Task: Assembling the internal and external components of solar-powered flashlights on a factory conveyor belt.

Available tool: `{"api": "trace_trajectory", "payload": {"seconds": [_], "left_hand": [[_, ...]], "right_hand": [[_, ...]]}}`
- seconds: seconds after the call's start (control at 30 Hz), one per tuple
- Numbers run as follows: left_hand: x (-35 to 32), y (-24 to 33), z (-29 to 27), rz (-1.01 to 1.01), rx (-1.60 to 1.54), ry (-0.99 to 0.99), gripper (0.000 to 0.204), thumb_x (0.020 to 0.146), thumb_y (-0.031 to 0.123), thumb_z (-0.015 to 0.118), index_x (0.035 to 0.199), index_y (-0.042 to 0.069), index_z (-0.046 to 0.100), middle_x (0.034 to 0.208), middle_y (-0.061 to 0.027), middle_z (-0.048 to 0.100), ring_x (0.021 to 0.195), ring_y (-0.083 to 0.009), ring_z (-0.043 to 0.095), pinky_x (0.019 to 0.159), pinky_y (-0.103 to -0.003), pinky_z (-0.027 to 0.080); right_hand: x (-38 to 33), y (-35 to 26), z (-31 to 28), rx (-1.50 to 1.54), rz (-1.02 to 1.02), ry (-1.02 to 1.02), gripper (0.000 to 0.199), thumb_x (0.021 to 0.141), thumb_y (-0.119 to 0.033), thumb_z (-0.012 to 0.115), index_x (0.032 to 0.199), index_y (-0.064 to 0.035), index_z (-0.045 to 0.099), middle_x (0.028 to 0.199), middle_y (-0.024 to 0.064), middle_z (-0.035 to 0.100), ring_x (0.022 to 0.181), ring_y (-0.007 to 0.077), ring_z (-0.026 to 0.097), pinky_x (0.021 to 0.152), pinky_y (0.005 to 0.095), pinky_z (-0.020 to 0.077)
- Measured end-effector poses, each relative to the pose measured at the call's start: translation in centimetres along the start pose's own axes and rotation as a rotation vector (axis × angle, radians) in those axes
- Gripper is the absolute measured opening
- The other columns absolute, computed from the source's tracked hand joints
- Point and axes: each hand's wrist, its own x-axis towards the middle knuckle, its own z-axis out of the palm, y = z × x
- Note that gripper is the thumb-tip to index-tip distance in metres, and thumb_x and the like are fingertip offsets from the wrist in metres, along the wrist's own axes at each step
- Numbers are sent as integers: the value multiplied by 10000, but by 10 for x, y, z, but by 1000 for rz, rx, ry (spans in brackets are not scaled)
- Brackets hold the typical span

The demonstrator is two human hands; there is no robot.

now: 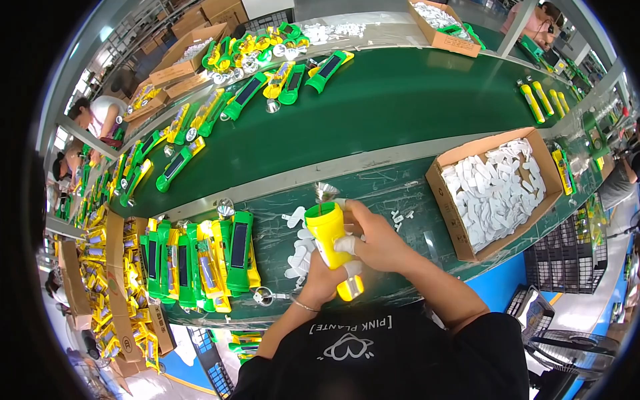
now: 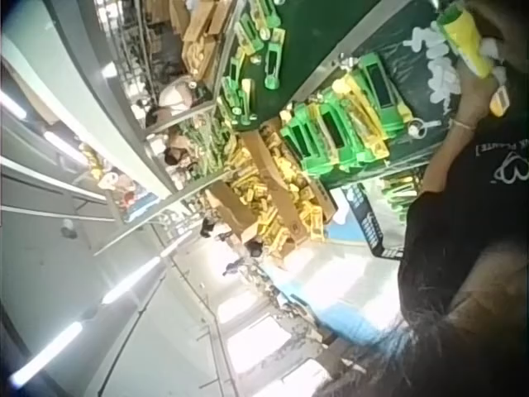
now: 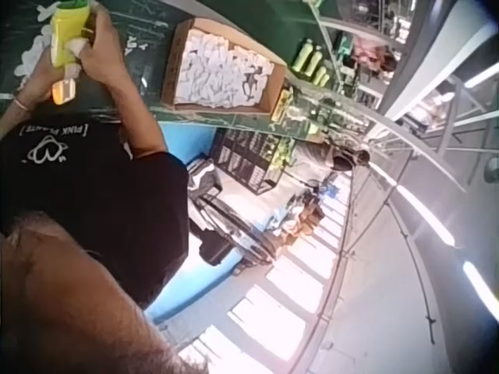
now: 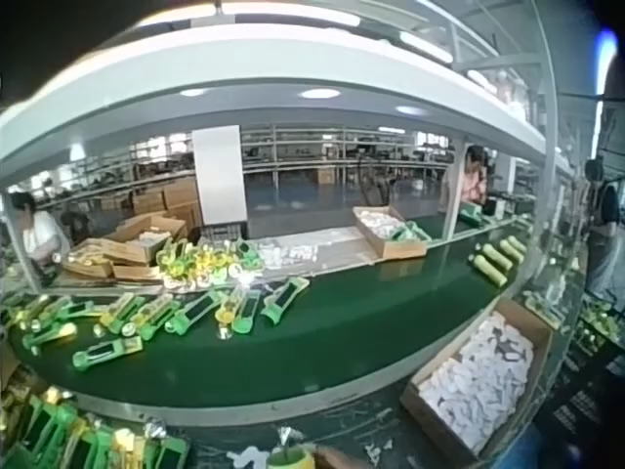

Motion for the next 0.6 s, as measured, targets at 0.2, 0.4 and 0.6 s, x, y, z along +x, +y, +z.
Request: {"api": "trace_trajectory", "payload": {"seconds": [0.2,0.4,0.6], "left_hand": [[3,2,3,23,-81,-20,423,662,-40,584,1055,38,448,872,-62,549,725,-160,581,632,-293,493],[0,2,6,73,26,28,426,665,-36,588,1060,37,447,876,-58,550,724,-159,581,624,-296,493],[34,18,0,-21,-47,-83,401,693,9,606,1059,40,444,861,-60,548,705,-164,581,608,-301,496]], "right_hand": [[1,12,14,238,-108,-35,619,853,-89,497,1356,-7,146,1255,103,405,1161,176,399,976,312,300],[-1,10,15,276,-119,-21,609,842,-90,518,1345,-9,183,1228,98,426,1132,172,426,957,305,327],[27,-11,-18,182,41,-77,485,844,-208,543,1233,-1,340,1097,76,508,1008,153,500,868,302,405]]}}
